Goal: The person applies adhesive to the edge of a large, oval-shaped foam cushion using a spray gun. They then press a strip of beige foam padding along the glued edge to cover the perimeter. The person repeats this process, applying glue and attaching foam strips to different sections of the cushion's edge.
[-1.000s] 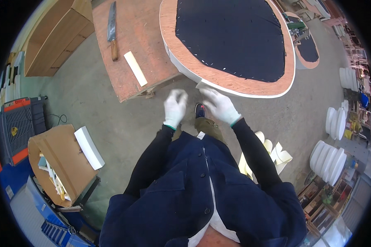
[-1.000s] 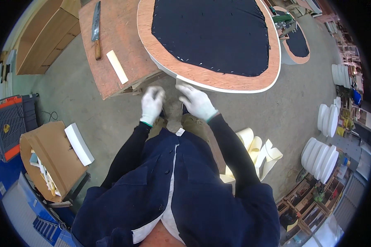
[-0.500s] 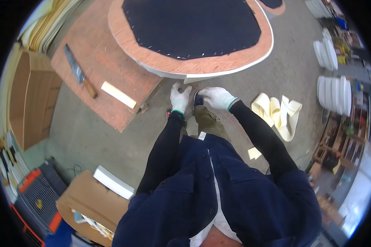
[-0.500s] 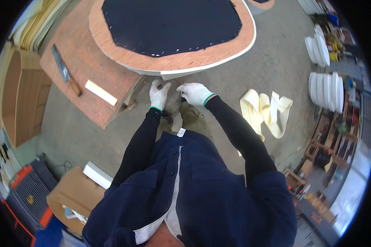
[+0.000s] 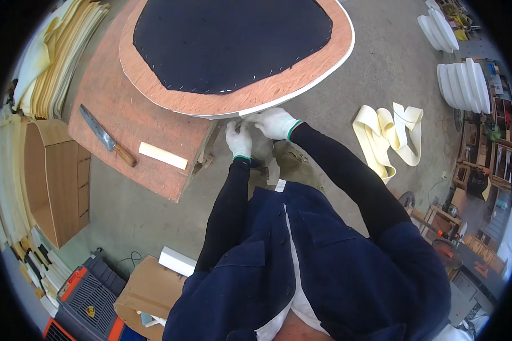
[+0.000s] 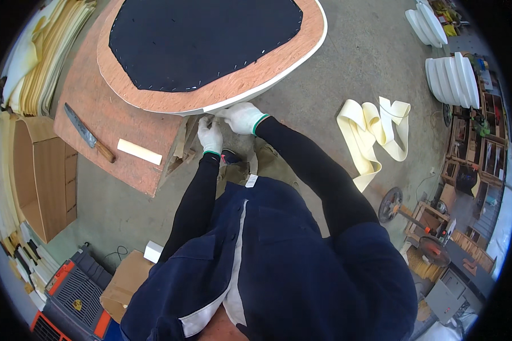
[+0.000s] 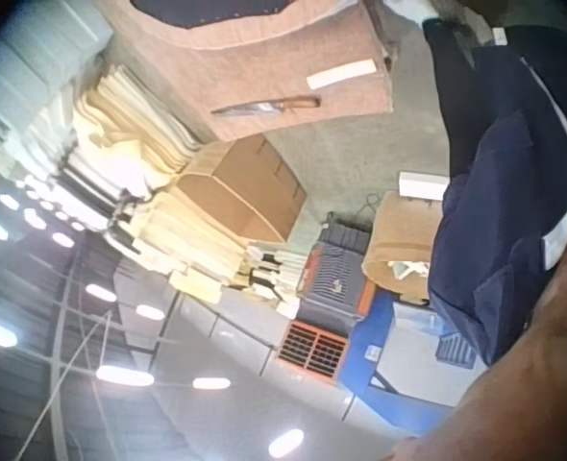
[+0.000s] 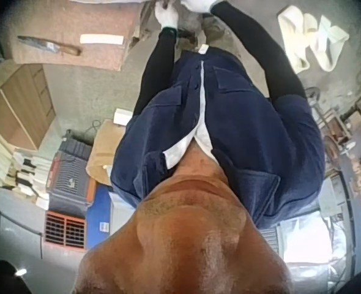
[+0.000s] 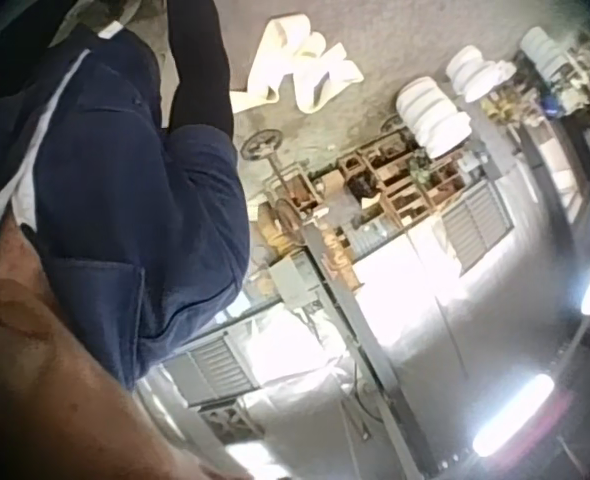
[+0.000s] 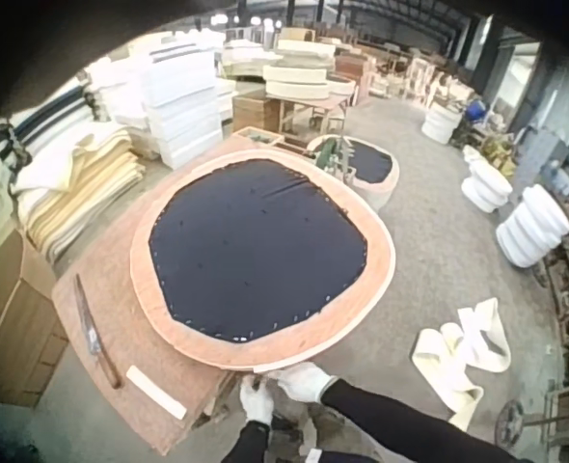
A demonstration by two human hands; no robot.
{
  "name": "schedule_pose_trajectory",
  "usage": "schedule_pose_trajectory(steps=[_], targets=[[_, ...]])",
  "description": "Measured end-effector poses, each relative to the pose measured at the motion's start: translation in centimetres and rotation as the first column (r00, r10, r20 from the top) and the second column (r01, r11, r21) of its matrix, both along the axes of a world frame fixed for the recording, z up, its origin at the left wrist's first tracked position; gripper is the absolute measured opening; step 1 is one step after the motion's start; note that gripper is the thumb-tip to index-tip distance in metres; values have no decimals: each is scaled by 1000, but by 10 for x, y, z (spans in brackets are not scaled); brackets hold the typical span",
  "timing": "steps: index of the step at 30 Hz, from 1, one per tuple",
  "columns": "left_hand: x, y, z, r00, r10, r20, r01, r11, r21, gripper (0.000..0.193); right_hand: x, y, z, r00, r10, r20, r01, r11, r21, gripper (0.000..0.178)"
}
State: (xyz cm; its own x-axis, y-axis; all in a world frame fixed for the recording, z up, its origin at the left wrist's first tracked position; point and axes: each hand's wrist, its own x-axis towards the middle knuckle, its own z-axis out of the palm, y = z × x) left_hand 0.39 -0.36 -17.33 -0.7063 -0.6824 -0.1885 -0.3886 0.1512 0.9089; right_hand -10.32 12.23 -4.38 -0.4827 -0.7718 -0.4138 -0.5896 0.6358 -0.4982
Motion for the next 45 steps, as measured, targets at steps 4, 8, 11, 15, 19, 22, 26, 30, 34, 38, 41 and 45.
schedule_pose_trajectory(steps=[4, 8, 11, 15, 19, 22, 26, 30, 34, 38, 41, 45], targets=[[33, -18, -2, 997, 31, 66, -37, 995, 88, 37, 24, 21, -28, 985, -154, 73, 170, 919, -355, 45], [102, -65, 6, 992, -110, 63, 107, 993, 47, 30, 51, 43, -57, -309, -268, 913, 951, -119, 287, 67], [151, -91, 13, 980, -93, 178, 68, 987, 143, 27, 33, 22, -67, -638, 5, 770, 547, -701, 457, 84], [191, -109, 30, 960, -112, 257, 45, 966, 254, 28, -10, -26, -64, -33, 292, 956, 741, -634, 219, 98], [208, -123, 47, 950, -121, 288, -12, 907, 420, 34, -32, -16, -48, -163, -7, 987, 624, -775, 98, 89], [213, -132, 54, 942, -95, 321, -41, 919, 392, 33, -44, -11, -23, -102, -239, 966, 501, -851, -158, 78], [199, -136, 70, 930, -176, 324, 49, 930, 363, 34, -46, 0, 16, -59, -208, 976, 701, -705, -107, 86], [174, -137, 106, 941, -236, 241, 215, 970, 108, 35, -74, 69, 25, 25, -292, 956, 600, -761, -248, 100], [151, -132, 135, 965, -196, 173, 199, 980, -1, 32, -157, 98, -1, 343, -197, 918, 773, -495, -396, 99], [135, -129, 148, 975, -158, 153, 178, 976, -122, 32, -181, 136, -14, 258, -347, 902, 730, -542, -417, 92], [128, -129, 157, 993, 14, 121, 2, 991, -130, 39, -200, 152, -11, 308, -410, 858, 665, -552, -503, 90], [106, -123, 170, 991, 130, 35, -120, 972, -201, 44, -245, 159, -9, 391, -439, 809, 825, -223, -520, 91]])
